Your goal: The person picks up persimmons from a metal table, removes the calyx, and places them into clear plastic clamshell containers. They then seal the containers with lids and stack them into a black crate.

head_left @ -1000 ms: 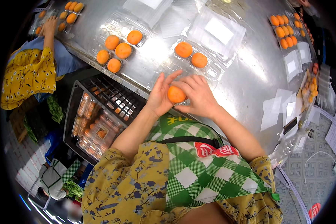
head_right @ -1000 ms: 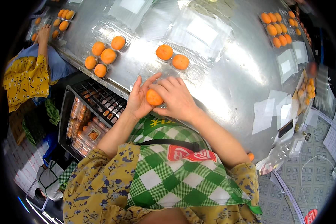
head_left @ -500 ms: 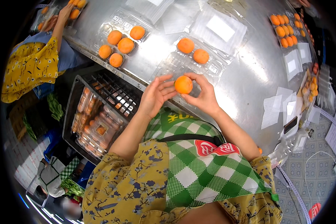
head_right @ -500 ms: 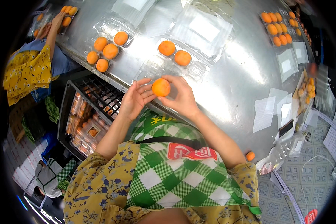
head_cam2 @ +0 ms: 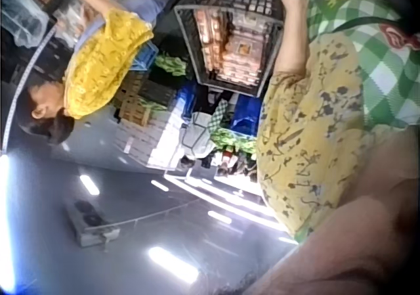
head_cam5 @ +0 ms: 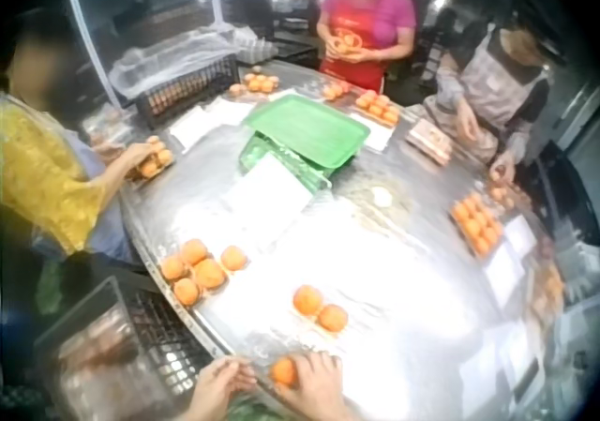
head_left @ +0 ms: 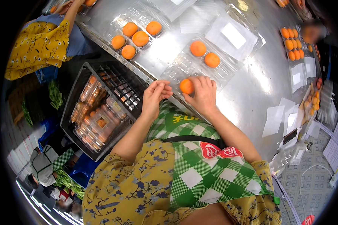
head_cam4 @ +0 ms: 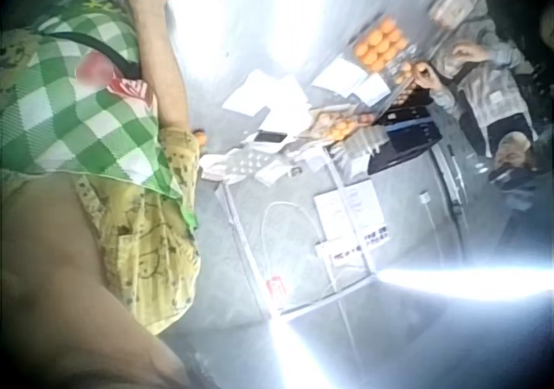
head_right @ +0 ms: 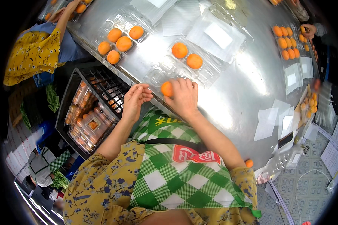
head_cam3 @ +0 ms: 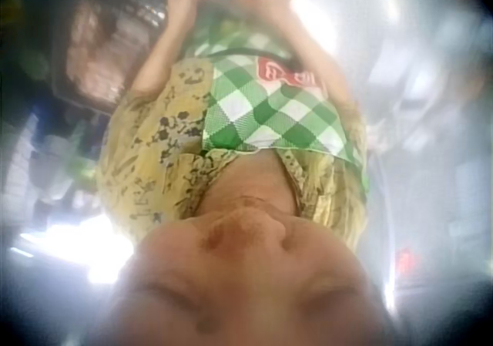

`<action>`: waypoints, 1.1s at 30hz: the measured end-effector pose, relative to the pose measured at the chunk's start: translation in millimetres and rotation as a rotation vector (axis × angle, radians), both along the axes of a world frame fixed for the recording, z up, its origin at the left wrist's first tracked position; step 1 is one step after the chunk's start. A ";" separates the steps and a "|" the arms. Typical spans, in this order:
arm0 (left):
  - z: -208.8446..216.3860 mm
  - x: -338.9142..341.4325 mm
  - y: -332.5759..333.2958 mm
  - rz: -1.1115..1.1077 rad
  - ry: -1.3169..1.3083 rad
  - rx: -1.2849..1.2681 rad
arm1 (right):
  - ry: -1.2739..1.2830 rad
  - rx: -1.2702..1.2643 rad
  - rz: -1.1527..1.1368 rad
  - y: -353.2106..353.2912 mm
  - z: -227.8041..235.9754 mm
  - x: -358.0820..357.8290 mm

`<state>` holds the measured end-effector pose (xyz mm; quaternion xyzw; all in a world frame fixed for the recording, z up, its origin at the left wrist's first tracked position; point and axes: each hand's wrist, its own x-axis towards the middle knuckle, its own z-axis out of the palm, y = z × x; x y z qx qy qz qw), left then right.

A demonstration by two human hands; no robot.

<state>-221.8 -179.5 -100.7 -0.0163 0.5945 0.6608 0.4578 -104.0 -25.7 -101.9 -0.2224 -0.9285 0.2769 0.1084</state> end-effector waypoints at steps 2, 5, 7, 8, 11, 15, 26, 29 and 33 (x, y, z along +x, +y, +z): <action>0.9 8.4 -3.5 0.009 -0.003 -0.013 | -0.067 0.062 0.041 -0.8 -4.1 2.7; -2.9 4.9 -7.2 0.021 0.032 -0.022 | 0.027 0.077 0.062 0.0 -19.6 -2.1; 1.4 2.7 -7.3 -0.007 0.028 -0.020 | -0.013 0.083 0.042 -0.2 -20.7 -4.4; 2.5 1.1 -8.9 -0.033 0.049 -0.029 | 0.007 0.090 0.058 -2.8 -20.3 -7.5; 6.0 4.2 -25.7 0.034 0.054 -0.008 | 0.002 0.097 0.110 -8.3 -15.6 -5.8; 5.8 4.7 -46.3 0.104 0.087 -0.026 | 0.005 0.117 0.169 -6.5 -23.1 -0.4; -17.2 -84.4 -218.7 0.365 1.189 -1.080 | 0.092 0.126 0.099 -13.1 -21.4 -8.4; -47.3 -99.8 -306.6 0.116 1.219 -1.386 | 0.231 0.124 0.113 -8.7 -28.8 -14.7; -83.4 -99.6 -391.4 -0.153 1.237 -1.706 | 0.202 0.121 0.150 -6.5 -38.7 -1.1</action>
